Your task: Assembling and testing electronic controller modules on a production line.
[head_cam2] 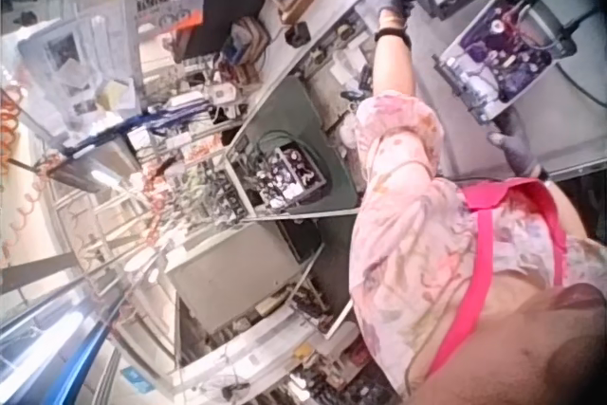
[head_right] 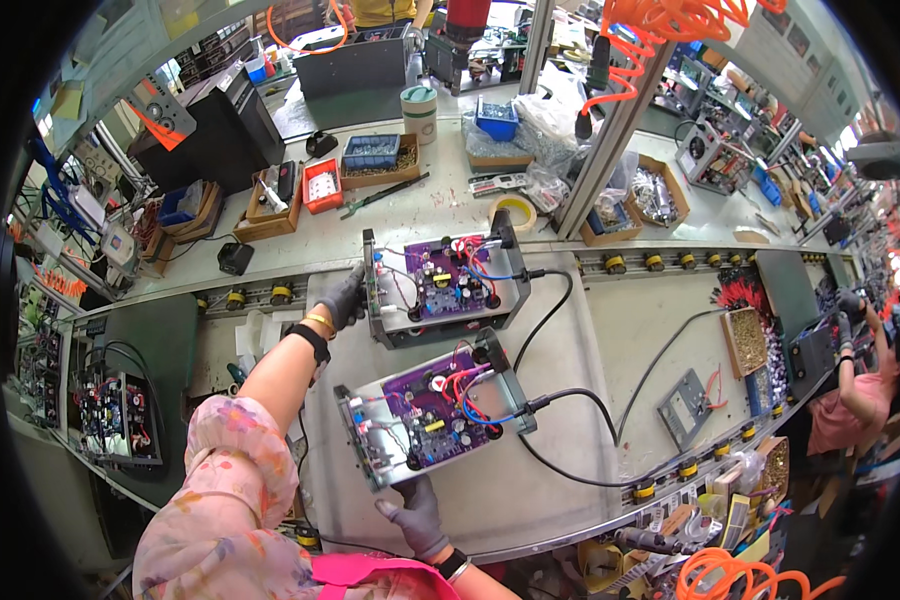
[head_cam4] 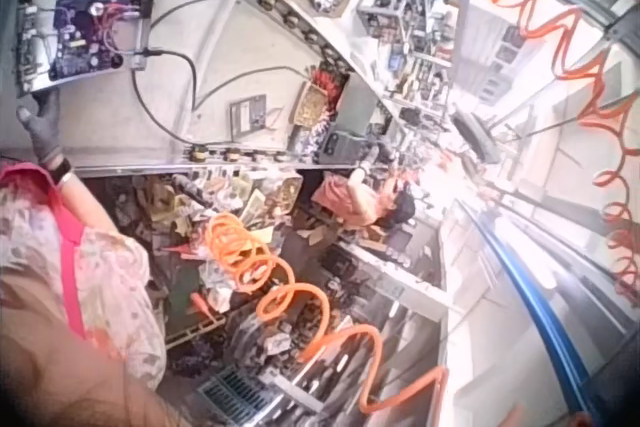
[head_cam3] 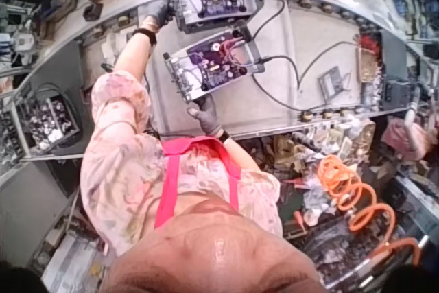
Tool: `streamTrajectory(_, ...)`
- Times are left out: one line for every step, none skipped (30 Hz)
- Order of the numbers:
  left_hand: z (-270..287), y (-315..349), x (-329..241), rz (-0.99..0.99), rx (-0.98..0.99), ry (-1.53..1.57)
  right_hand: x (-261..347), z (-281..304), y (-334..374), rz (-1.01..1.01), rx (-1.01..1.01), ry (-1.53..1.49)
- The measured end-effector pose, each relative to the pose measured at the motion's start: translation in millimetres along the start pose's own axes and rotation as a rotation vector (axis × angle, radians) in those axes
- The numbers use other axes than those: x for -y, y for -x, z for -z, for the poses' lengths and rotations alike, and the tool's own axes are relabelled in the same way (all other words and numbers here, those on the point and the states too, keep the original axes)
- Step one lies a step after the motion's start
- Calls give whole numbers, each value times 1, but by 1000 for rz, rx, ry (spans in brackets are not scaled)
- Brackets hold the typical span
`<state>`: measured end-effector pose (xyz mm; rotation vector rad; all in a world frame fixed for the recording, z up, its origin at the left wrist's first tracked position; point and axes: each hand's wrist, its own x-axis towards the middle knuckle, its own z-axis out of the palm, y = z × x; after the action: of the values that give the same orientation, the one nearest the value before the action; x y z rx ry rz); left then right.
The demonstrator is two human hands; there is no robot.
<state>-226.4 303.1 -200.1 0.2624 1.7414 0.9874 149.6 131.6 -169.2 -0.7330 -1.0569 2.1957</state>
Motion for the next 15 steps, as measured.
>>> streamTrajectory(-1, 0, 3, 96, 40, 107, -1, 1, 2, 18, -12, 15)
streamTrajectory(1, 2, 7, 132, 108, 173, 0, 3, 6, 24, -70, 68)
streamTrajectory(-1, 5, 14, 73, 161, 262, 4, 8, 10, 31, -114, 215)
streamTrajectory(-4, 9, 25, 62, 198, 347, 9, 13, 16, 62, -173, 383)
streamTrajectory(-7, 14, 36, 51, 266, 376, 12, 17, 23, 7, -247, 339)
streamTrajectory(-6, 21, 50, 51, 338, 445, 19, 26, 31, -11, -379, 628)
streamTrajectory(-6, 31, 67, 52, 313, 497, 27, 37, 41, -22, -396, 587)
streamTrajectory(-8, 43, 86, 11, 339, 541, 36, 49, 50, -31, -416, 612)
streamTrajectory(-7, 59, 106, 41, 340, 610, 44, 63, 52, -91, -467, 494)
streamTrajectory(-9, 80, 130, 35, 356, 666, 52, 77, 55, -119, -481, 379)
streamTrajectory(-16, 104, 156, -5, 351, 753, 62, 93, 55, -125, -460, 478)
streamTrajectory(-21, 127, 174, 16, 270, 797, 74, 111, 51, -99, -409, 579)
streamTrajectory(-27, 151, 193, -87, 298, 823, 86, 129, 43, -68, -422, 670)
streamTrajectory(-33, 180, 211, -187, 331, 851, 98, 144, 38, -75, -460, 828)
streamTrajectory(-37, 206, 226, -109, 328, 868, 109, 159, 32, 17, -398, 679)
